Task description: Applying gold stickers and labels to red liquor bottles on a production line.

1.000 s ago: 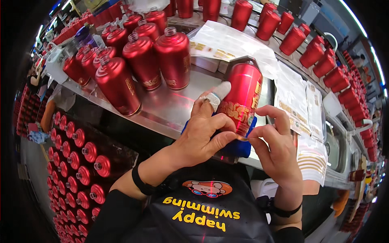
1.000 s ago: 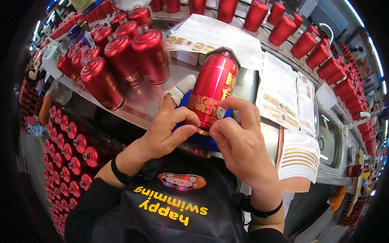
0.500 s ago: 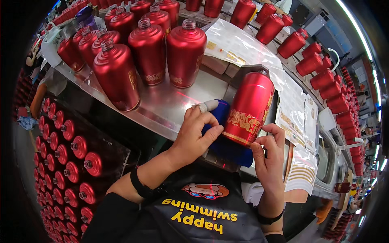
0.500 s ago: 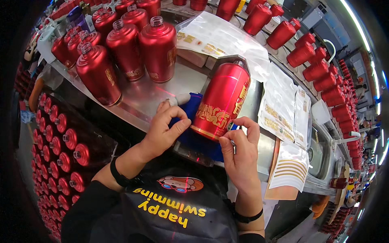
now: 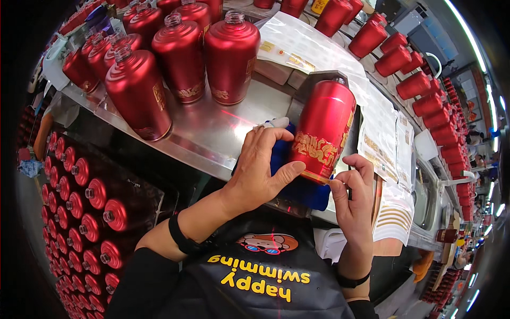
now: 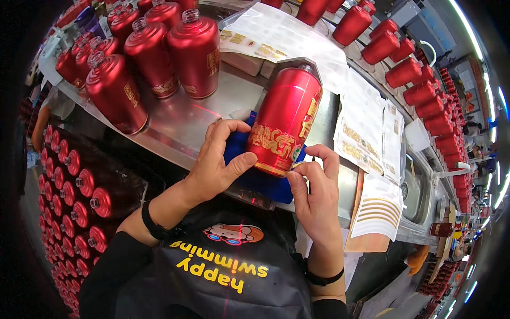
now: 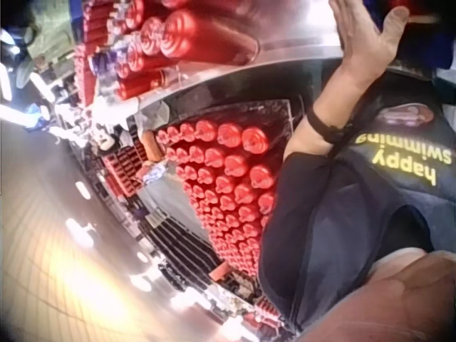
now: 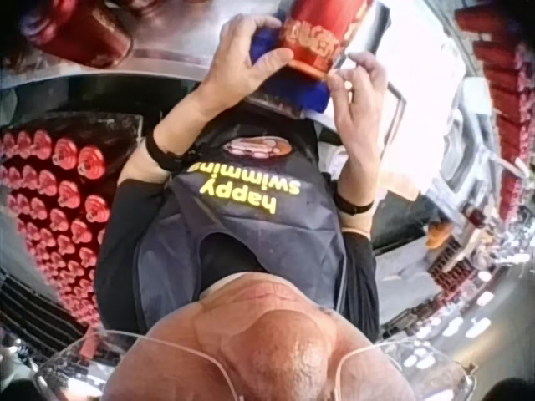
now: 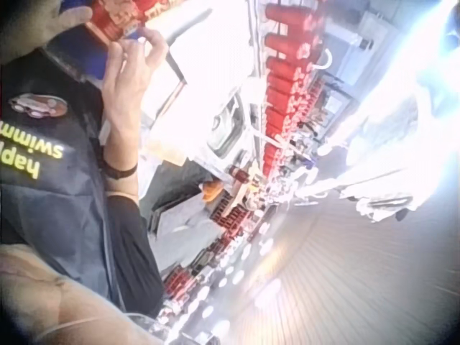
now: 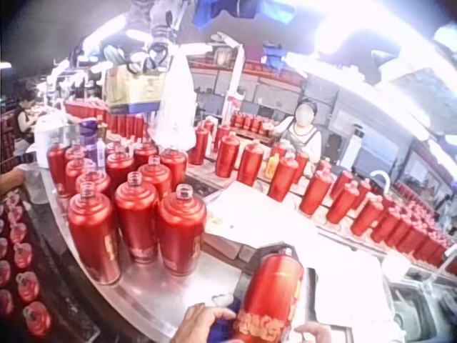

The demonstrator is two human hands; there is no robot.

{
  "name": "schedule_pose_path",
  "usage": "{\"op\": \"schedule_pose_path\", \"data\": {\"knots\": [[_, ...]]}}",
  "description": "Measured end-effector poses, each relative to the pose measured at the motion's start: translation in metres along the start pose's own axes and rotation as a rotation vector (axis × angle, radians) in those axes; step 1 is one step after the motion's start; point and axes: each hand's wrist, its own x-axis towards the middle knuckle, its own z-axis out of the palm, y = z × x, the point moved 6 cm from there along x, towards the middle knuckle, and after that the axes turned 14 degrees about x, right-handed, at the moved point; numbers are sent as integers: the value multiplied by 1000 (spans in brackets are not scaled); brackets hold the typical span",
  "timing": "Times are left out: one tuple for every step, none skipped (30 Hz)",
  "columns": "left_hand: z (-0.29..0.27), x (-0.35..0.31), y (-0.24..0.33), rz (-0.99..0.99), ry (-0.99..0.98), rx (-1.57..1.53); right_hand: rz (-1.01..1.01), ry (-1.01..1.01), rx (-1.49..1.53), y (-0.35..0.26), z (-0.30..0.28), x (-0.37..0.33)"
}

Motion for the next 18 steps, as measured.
{"op": "schedule_pose_path", "data": {"knots": [[0, 0, 0, 0, -2, -1, 2, 1, 0, 1, -1, -1], [1, 1, 1, 4, 3, 9, 20, -3, 5, 2, -1, -1], [1, 1, 1, 9, 7, 19, 39, -6, 11, 3, -1, -2], [1, 1, 2, 9, 5, 19, 40, -5, 11, 5, -1, -2], [2, 1, 1, -14, -23, 9, 38, 2, 26, 7, -1, -3], [3, 0, 0, -37, -50, 0, 37, 10, 42, 8, -1, -3], [4, 1, 0, -37, -51, 0, 38, 9, 42, 8, -1, -3], [3, 1, 2, -25, -21, -2, 42, 4, 47, 9, -1, -3], [2, 1, 3, -12, 8, -4, 46, -2, 52, 9, -1, -4], [2, 1, 3, -13, 8, -5, 47, -2, 51, 9, -2, -4], [2, 0, 2, -10, 10, 1, 55, 2, 59, 9, -2, -4], [2, 1, 2, -6, 13, 7, 61, 8, 67, 10, -2, -3], [2, 1, 2, -5, 12, 5, 62, 8, 66, 10, -2, -3], [2, 1, 2, -18, 0, -8, 63, 11, 81, 10, -1, -3], [2, 1, 0, -30, -12, -21, 65, 13, 96, 10, -1, -2], [2, 0, -1, -30, -12, -22, 65, 13, 94, 11, 0, -2], [2, 0, -3, -34, -20, -38, 56, 8, 85, 11, 0, -2], [3, -1, -4, -40, -27, -48, 46, 1, 81, 11, 1, -1]]}}
